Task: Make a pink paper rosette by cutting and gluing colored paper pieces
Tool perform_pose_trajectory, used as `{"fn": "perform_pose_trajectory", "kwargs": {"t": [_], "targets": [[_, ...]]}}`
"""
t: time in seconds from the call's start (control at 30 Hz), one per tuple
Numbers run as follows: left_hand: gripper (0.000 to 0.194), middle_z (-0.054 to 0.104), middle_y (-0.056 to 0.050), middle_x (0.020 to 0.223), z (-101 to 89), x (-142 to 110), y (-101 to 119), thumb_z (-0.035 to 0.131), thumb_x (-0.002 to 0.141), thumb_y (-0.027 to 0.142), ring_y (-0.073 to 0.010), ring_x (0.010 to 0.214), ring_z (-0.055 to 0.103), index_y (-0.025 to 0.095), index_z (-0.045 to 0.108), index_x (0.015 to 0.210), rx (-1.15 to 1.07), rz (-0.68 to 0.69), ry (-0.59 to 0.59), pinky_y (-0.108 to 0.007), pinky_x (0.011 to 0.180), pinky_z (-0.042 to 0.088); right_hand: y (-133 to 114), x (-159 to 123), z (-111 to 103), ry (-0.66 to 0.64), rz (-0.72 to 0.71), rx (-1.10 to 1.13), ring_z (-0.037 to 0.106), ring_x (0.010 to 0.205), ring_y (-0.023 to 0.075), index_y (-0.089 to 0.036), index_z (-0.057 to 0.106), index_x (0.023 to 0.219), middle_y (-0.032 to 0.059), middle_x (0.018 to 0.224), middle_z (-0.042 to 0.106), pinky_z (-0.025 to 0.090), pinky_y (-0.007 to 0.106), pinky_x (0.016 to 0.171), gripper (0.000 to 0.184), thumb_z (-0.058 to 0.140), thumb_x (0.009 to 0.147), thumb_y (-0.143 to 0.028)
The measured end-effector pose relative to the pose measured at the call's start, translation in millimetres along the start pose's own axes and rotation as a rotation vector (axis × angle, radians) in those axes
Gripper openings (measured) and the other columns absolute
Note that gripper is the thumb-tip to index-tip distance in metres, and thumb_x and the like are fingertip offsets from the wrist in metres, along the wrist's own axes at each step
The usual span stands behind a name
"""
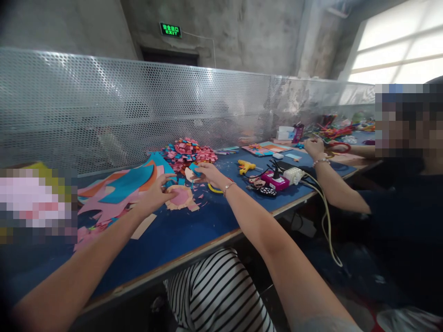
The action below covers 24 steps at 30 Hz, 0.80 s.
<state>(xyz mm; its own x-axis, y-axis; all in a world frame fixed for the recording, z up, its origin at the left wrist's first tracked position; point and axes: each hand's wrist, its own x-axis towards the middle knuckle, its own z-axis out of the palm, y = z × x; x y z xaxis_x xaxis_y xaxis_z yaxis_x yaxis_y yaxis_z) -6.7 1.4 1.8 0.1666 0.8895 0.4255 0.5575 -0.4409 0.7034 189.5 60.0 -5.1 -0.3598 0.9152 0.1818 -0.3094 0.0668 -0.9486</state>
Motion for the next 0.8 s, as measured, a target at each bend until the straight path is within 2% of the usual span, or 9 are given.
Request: {"fn": "perform_pose_trajectory", "kwargs": {"t": [0.1,0.27,0.47,0.6,0.8], "targets": [[0.06,0.054,-0.008,0.106,1.2,3,-5,0.061,0.058,0.027,-0.0193,0.097,0.054,0.018,0.044,0.115,-0.066,0.009,-0.009,-0.029,0.073,0.047,-1,-2,1,-0.019,-0.058,-0.055,0.063,0.061,0.0123,-0.018,0.047,0.071,-0.0035,0.061,0.058,0.051,0.023,0.057,0.02,0.065,0.066,-0.025],[0.071,0.053,-0.013,0.111,-1.0,7,-11,0.067,0.052,0.031,-0.0243,0.106,0.052,0.015,0.042,0.117,-0.155,-0.068,0.085,-0.031,0.075,0.048,1,-1,-2,-0.028,-0.076,-0.117,0.061,0.059,0.01,-0.019,0.045,0.073,-0.0049,0.062,0.056,0.05,0.021,0.056,0.024,0.067,0.065,-0.025],[0.057,0.056,-0.011,0.112,-1.1,6,-10,0.067,0.054,0.032,-0.0241,0.108,0.052,0.017,0.052,0.107,-0.143,-0.1,0.165,-0.033,0.084,0.045,3,2,1,0.053,-0.099,-0.208,0.057,0.053,0.0076,-0.02,0.049,0.084,-0.0054,0.065,0.057,0.048,0.02,0.052,0.022,0.064,0.068,-0.017],[0.063,0.057,-0.01,0.109,3.7,7,-13,0.068,0.054,0.039,-0.0225,0.102,0.055,0.016,0.05,0.11,-0.158,-0.091,0.135,-0.032,0.08,0.046,4,3,5,0.082,-0.109,-0.332,0.057,0.056,0.0078,-0.017,0.055,0.077,-0.0035,0.064,0.058,0.048,0.02,0.055,0.013,0.063,0.067,-0.013],[0.058,0.057,-0.009,0.106,7.3,10,-16,0.067,0.054,0.039,-0.0196,0.098,0.055,0.017,0.049,0.105,-0.175,-0.036,0.128,-0.03,0.079,0.046,8,0,11,-0.011,-0.059,-0.289,0.059,0.061,0.0082,-0.017,0.059,0.073,-0.0023,0.067,0.059,0.051,0.02,0.057,0.01,0.061,0.065,-0.012]]}}
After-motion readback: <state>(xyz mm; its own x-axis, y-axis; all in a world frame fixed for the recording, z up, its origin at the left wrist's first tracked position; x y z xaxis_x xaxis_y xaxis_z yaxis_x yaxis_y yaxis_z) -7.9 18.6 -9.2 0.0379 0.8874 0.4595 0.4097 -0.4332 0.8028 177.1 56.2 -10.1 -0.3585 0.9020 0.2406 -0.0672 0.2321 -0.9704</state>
